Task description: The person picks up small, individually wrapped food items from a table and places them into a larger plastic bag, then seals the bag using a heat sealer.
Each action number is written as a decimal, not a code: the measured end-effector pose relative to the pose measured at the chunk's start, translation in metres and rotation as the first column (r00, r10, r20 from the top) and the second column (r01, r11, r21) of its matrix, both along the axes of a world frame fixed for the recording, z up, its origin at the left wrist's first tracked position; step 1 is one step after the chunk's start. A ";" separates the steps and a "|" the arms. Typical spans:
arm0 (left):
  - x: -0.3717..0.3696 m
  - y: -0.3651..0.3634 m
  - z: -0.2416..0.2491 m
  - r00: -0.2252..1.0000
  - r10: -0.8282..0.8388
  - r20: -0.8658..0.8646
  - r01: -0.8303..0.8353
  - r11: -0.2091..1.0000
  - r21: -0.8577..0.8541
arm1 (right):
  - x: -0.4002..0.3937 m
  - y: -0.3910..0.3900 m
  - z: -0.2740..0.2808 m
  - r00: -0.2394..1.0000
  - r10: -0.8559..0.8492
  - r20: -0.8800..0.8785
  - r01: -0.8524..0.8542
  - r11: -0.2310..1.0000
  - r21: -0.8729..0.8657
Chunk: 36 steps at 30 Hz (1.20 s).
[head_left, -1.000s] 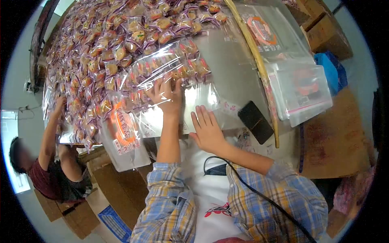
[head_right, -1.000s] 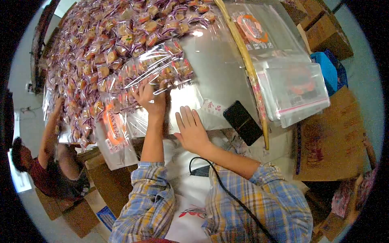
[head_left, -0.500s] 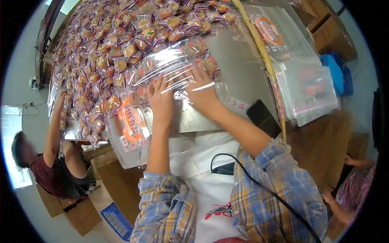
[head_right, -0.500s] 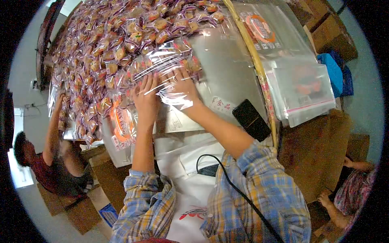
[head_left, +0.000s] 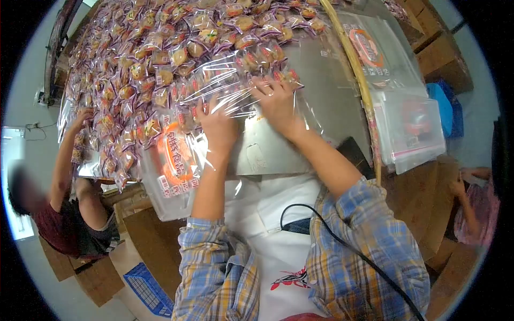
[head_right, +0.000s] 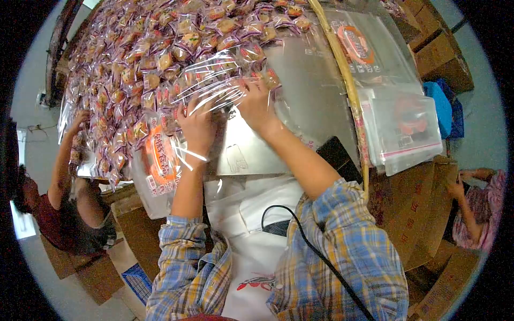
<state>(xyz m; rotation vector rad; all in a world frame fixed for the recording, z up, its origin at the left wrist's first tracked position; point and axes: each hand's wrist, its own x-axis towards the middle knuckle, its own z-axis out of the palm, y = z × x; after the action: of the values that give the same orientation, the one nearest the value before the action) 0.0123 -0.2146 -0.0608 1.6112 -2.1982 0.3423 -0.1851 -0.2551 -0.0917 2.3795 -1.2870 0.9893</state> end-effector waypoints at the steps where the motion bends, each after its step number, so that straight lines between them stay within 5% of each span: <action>1: -0.001 -0.001 0.000 1.000 -0.004 0.008 0.004 1.000 -0.021 | 0.001 0.000 -0.001 0.999 -0.021 -0.028 0.021 1.000 0.000; 3: -0.006 -0.001 0.001 0.997 -0.013 -0.082 0.009 0.999 -0.048 | 0.004 -0.004 0.001 0.995 -0.062 -0.084 0.061 0.998 -0.012; 7: -0.011 0.000 0.004 0.986 -0.001 -0.164 -0.004 1.000 -0.026 | 0.016 0.020 0.047 0.978 -0.045 -0.204 0.097 0.962 0.254; 11: -0.005 -0.004 0.003 0.990 -0.031 -0.138 0.014 0.993 -0.120 | 0.020 -0.001 0.020 0.987 -0.041 -0.156 0.053 0.996 0.074; 14: -0.006 -0.003 0.007 0.997 0.008 -0.081 -0.017 0.993 -0.113 | 0.012 -0.006 0.015 0.960 -0.027 -0.280 0.072 0.986 0.151; 15: -0.006 -0.004 0.003 0.997 0.022 -0.071 -0.031 0.991 -0.128 | 0.014 -0.005 0.012 0.980 -0.043 -0.193 0.053 0.998 0.046; 21: -0.006 -0.015 -0.008 0.998 0.028 -0.063 -0.037 0.990 -0.138 | 0.015 -0.015 -0.001 0.993 -0.001 -0.117 0.004 1.000 0.024; 24: -0.002 -0.017 -0.011 0.973 0.065 0.219 -0.031 0.987 -0.157 | 0.018 -0.009 0.004 0.970 -0.083 -0.229 0.085 0.996 0.001; 25: 0.001 -0.013 -0.012 0.995 0.001 0.099 0.008 0.995 -0.098 | 0.020 -0.006 0.011 0.976 -0.054 -0.212 0.066 0.997 0.048; 26: -0.002 -0.015 -0.014 0.943 0.075 0.324 -0.087 0.996 0.025 | 0.019 -0.001 0.017 0.981 -0.029 -0.194 0.047 0.995 0.092; 28: -0.005 -0.005 0.007 0.997 -0.011 0.075 0.011 1.000 0.000 | 0.008 0.024 0.026 0.986 0.019 -0.167 0.016 0.979 0.204; 29: -0.009 -0.003 0.018 0.983 0.037 0.179 -0.046 0.998 0.046 | 0.000 0.039 0.031 0.988 0.064 -0.142 -0.025 0.966 0.257; 30: -0.006 0.008 0.026 0.991 -0.135 0.024 0.137 0.982 -0.133 | -0.008 0.055 0.031 0.992 0.078 -0.096 -0.049 0.960 0.274; 32: -0.014 0.001 0.005 0.990 0.003 0.143 -0.009 0.999 0.041 | -0.025 0.091 0.028 0.995 0.103 -0.004 -0.097 0.949 0.301; 34: -0.027 0.000 -0.011 0.994 -0.102 0.044 0.106 0.986 -0.126 | -0.040 0.115 0.014 0.995 0.099 0.009 -0.094 0.904 0.417; 36: -0.059 0.010 -0.002 0.987 -0.135 -0.087 0.125 0.985 -0.115 | -0.049 0.128 0.000 0.995 0.099 -0.010 -0.083 0.879 0.470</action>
<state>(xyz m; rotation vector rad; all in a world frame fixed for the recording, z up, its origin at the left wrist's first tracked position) -0.0470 -0.2044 -0.0624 1.3895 -2.1610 0.3351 -0.2339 -0.1275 -0.0916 2.8216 -1.5599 0.7127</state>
